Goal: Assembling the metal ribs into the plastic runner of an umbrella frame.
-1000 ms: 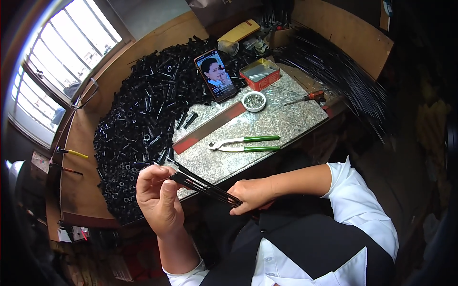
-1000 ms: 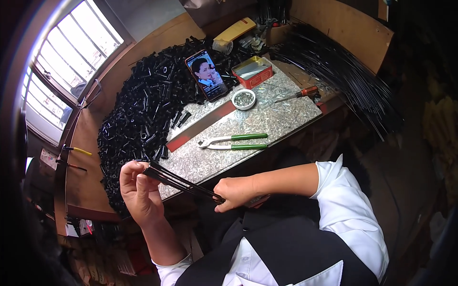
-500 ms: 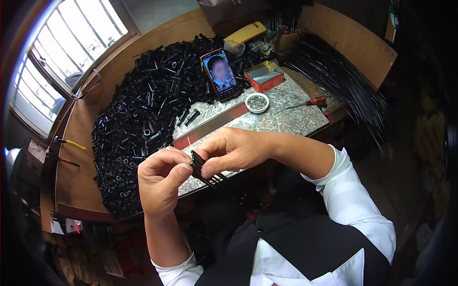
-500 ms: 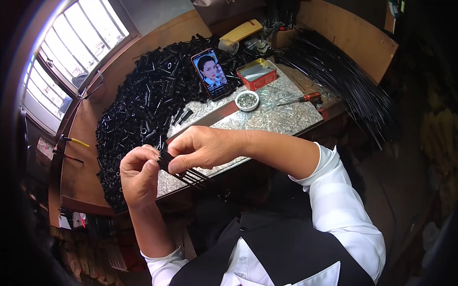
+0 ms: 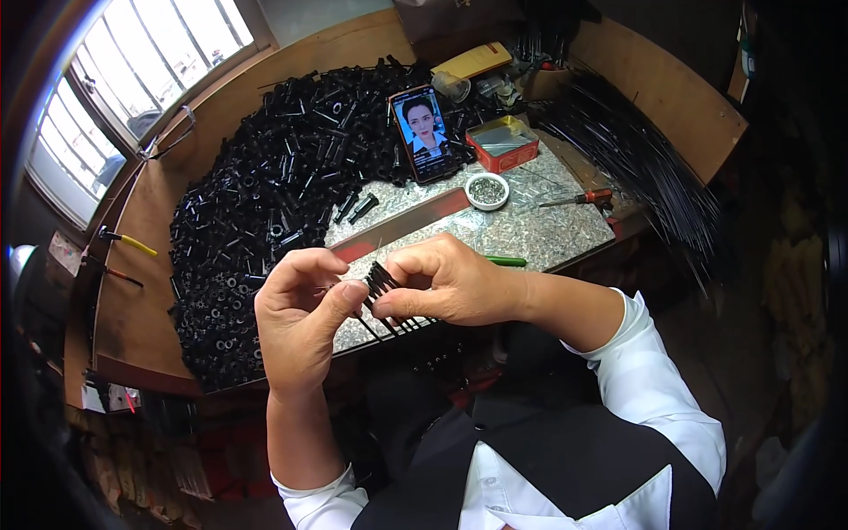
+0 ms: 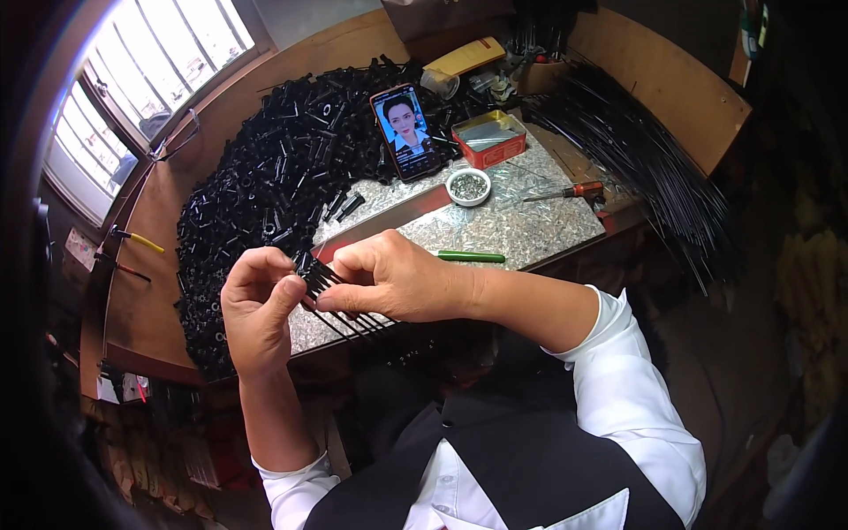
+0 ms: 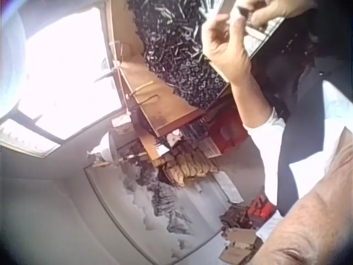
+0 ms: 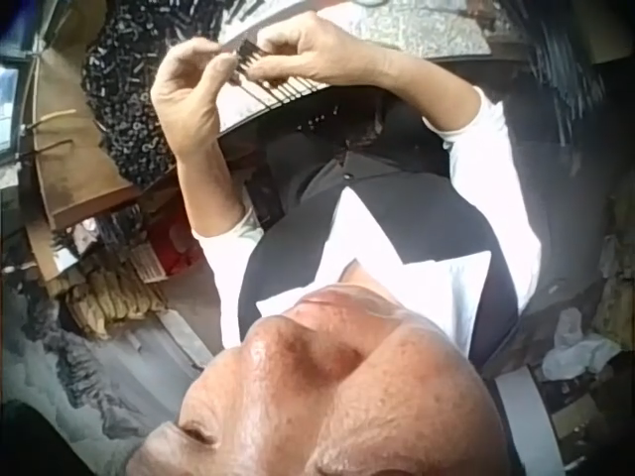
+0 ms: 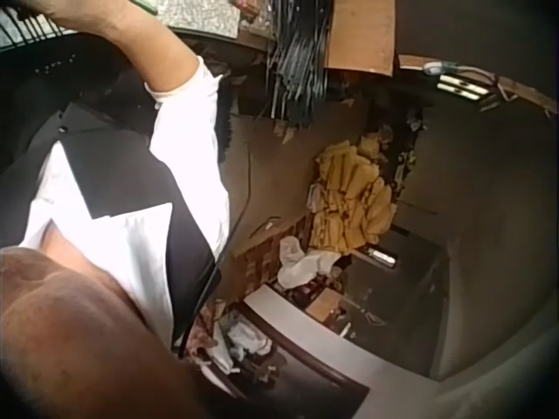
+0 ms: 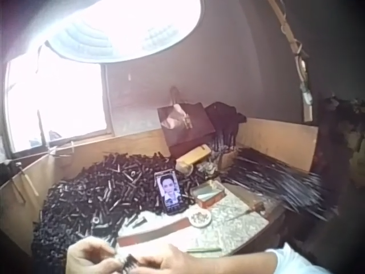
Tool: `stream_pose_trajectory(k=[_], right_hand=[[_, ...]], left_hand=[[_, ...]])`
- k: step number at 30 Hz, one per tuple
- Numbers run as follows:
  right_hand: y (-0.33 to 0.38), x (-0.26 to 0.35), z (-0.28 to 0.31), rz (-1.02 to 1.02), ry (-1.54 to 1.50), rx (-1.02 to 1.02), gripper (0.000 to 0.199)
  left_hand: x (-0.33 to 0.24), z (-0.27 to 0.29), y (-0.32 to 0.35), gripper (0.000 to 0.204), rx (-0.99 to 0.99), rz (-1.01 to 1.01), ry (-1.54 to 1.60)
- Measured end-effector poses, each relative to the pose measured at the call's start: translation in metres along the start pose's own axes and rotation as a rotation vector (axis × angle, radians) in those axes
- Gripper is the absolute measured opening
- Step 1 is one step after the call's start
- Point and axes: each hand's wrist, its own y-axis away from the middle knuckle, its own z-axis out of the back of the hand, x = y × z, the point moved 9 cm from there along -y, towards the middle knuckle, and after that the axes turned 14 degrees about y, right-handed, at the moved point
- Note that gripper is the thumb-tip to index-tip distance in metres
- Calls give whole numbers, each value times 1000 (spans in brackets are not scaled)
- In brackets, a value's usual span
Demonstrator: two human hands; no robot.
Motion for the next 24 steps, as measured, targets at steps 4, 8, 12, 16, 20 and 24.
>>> stream_pose_trajectory(k=[4, 8, 12, 16, 20, 24], right_hand=[[7, 3, -4, -107, -274, 19, 22], [10, -3, -11, -115, -453, 30, 14], [12, -4, -7, -122, -371, -31, 10], [13, -6, -9, -126, -367, -47, 8], [13, -11, -12, -175, -506, -49, 8], [13, -3, -7, -158, -388, -60, 8]], left_hand=[[-1, -11, -1, 8, 192, 0, -11], [8, -8, -1, 15, 240, 112, 75], [7, -10, -1, 15, 286, 88, 52], [6, -14, -1, 11, 260, 81, 73], [-1, -17, -1, 6, 233, -8, -22], [0, -18, 1, 7, 223, 0, 17]])
